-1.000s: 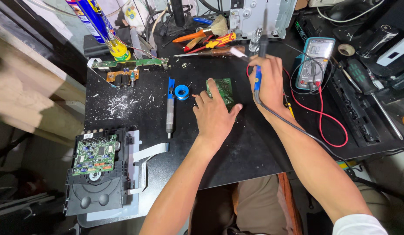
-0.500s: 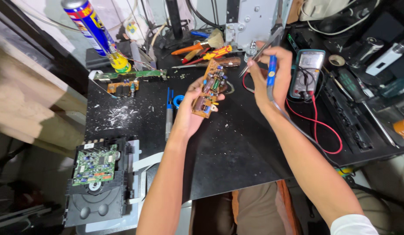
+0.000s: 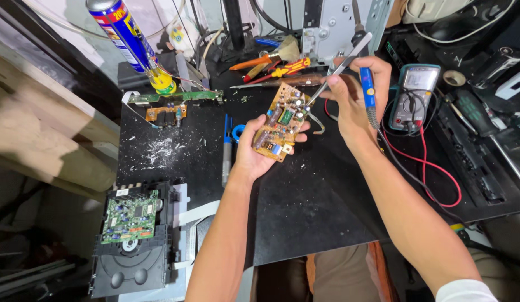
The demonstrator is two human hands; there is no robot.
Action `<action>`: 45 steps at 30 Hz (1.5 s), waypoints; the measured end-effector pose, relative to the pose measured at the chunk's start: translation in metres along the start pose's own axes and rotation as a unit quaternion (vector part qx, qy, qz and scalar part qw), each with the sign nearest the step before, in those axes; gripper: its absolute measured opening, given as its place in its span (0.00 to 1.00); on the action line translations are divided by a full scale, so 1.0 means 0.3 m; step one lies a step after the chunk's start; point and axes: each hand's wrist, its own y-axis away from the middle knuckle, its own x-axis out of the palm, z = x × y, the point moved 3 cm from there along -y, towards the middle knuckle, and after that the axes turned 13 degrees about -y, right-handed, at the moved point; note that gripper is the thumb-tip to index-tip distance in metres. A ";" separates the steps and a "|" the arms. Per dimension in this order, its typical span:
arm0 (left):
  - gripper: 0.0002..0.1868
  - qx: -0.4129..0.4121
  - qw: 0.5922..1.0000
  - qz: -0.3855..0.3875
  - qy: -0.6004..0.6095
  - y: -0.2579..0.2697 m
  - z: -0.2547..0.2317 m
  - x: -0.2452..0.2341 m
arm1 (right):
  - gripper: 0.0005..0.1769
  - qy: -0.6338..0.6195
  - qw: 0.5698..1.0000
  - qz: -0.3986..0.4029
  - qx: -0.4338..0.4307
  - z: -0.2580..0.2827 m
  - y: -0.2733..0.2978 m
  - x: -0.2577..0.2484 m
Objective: The person uses a soldering iron and a desoldering pump on a circuit board, then uses a multimeter to test components and handles a small part with tweezers.
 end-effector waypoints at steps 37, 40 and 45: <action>0.35 0.024 0.991 -0.057 -0.122 -0.009 0.014 0.041 | 0.23 -0.075 0.989 -0.050 0.118 -0.094 0.025 -0.053; 0.35 0.016 0.992 -0.057 -0.110 -0.010 0.018 0.042 | 0.23 -0.106 0.982 -0.053 0.144 -0.103 0.023 -0.061; 0.34 0.018 0.992 -0.051 -0.112 -0.011 0.020 0.037 | 0.22 -0.147 0.971 -0.055 0.181 -0.116 0.022 -0.067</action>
